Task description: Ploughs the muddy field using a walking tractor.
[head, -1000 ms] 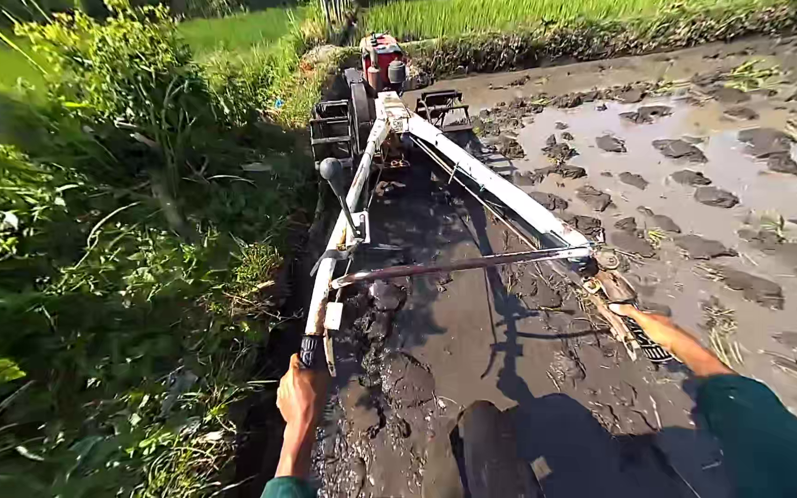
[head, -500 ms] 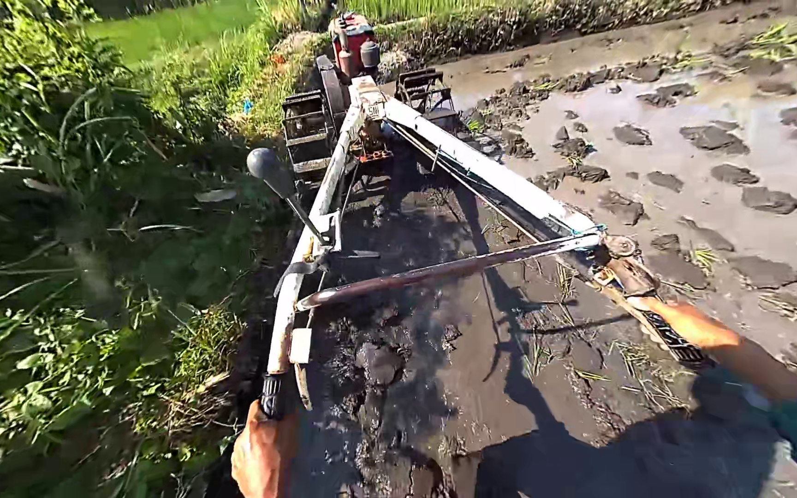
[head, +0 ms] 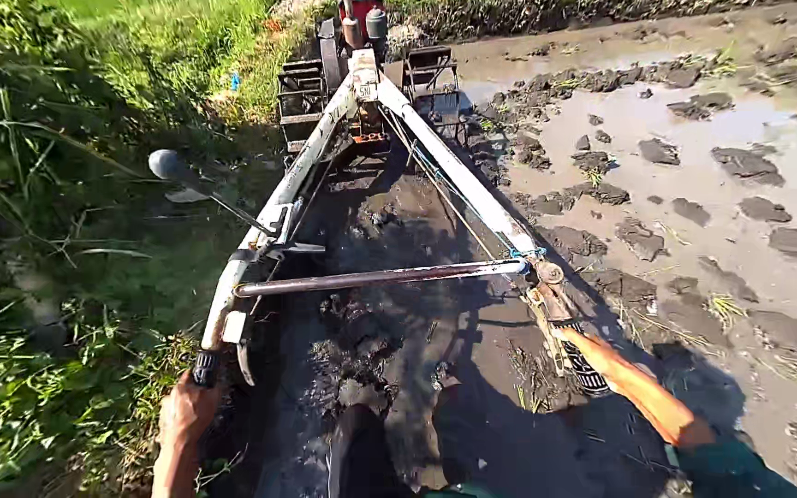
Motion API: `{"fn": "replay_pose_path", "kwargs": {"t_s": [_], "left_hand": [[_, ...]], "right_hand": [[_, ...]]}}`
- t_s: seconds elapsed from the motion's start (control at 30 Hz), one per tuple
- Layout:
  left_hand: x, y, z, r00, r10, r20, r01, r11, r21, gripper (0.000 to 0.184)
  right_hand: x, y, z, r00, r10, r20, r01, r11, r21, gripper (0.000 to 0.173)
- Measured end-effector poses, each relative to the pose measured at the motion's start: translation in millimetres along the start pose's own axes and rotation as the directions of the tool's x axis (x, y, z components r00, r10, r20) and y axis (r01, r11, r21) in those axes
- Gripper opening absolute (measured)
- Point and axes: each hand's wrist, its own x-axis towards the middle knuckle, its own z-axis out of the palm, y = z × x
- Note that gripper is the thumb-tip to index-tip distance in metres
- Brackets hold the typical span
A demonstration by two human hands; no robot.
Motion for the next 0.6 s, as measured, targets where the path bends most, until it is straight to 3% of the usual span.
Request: {"fn": "replay_pose_path", "kwargs": {"t_s": [0.07, 0.1, 0.17, 0.27, 0.37, 0.43, 0.5, 0.53, 0.6], "left_hand": [[23.6, 27.3, -3.5, 0.986, 0.159, 0.047, -0.144, 0.962, -0.231, 0.076], [42.1, 49.9, -11.1, 0.968, 0.250, 0.013, -0.225, 0.890, -0.397, 0.085], [94.3, 114.3, -40.2, 0.940, 0.290, -0.181, -0.333, 0.660, -0.673, 0.077], [183.7, 234.6, -97.5, 0.884, 0.216, -0.414, -0.465, 0.329, -0.822, 0.061], [217.2, 374.3, -109.2, 0.808, 0.435, -0.398, -0.456, 0.032, -0.889, 0.085], [214.1, 472.2, -70.3, 0.723, 0.489, -0.488, -0.543, -0.036, -0.839, 0.071], [240.0, 529.7, -46.3, 0.615, 0.621, -0.485, -0.556, -0.094, -0.826, 0.054], [263.0, 556.8, -44.0, 0.607, 0.639, -0.472, -0.560, -0.076, -0.825, 0.052], [311.2, 603.6, -45.1, 0.662, 0.634, -0.400, -0.525, 0.011, -0.851, 0.051]], "right_hand": [[32.3, -22.4, -11.8, 1.000, -0.010, -0.012, 0.009, 1.000, -0.029, 0.036], [49.6, -32.6, -15.9, 1.000, -0.004, -0.009, 0.004, 1.000, -0.023, 0.036], [84.0, -51.6, -20.3, 1.000, 0.005, -0.001, -0.005, 1.000, -0.010, 0.039], [137.8, -73.9, -27.2, 1.000, -0.003, -0.003, 0.003, 1.000, -0.018, 0.041], [190.3, -96.1, -30.3, 0.999, 0.013, -0.044, -0.013, 1.000, -0.009, 0.038], [220.7, -114.4, -30.5, 0.996, 0.031, -0.084, -0.033, 0.999, -0.020, 0.038], [238.9, -149.6, -28.6, 0.994, 0.049, -0.103, -0.052, 0.998, -0.030, 0.041], [249.0, -161.3, -27.4, 0.995, 0.029, -0.094, -0.035, 0.998, -0.055, 0.042], [274.6, -180.0, -26.6, 0.995, -0.001, -0.099, -0.006, 0.998, -0.067, 0.040]]}}
